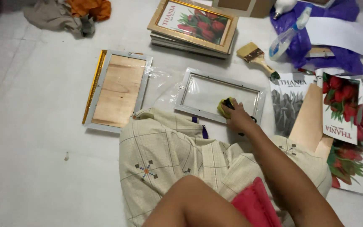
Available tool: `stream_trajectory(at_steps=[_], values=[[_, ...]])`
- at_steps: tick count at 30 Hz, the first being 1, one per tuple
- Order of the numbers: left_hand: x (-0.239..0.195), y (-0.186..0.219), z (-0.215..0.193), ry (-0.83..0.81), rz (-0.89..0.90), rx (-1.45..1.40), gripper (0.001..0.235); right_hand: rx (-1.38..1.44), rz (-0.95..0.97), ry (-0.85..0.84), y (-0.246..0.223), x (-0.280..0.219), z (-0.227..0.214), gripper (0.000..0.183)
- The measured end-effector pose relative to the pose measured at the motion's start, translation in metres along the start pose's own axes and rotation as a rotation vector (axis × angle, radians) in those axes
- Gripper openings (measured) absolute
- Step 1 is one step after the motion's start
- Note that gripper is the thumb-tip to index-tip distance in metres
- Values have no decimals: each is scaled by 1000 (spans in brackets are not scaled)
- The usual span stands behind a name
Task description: Cleaning a glass pane within a frame and then inserting a wooden backing board to assemble it.
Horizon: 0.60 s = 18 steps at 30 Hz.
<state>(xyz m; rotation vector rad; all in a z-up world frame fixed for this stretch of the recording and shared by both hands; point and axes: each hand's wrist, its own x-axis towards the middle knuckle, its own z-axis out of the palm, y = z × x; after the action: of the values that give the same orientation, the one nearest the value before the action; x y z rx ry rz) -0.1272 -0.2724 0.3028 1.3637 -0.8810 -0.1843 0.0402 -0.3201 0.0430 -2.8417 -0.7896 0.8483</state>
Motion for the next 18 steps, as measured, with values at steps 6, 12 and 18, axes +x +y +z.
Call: stream_trajectory(at_steps=[6, 12, 18], values=[[4, -25, 20, -112, -74, -130, 53, -57, -5, 39, -16, -21, -13, 69], [-199, -259, -177, 116, -1143, 1128, 41, -226, 64, 192, -18, -8, -8, 46], [-213, -139, -217, 455, -1724, 602, 144, 103, 138, 275, -4, 17, -12, 40]])
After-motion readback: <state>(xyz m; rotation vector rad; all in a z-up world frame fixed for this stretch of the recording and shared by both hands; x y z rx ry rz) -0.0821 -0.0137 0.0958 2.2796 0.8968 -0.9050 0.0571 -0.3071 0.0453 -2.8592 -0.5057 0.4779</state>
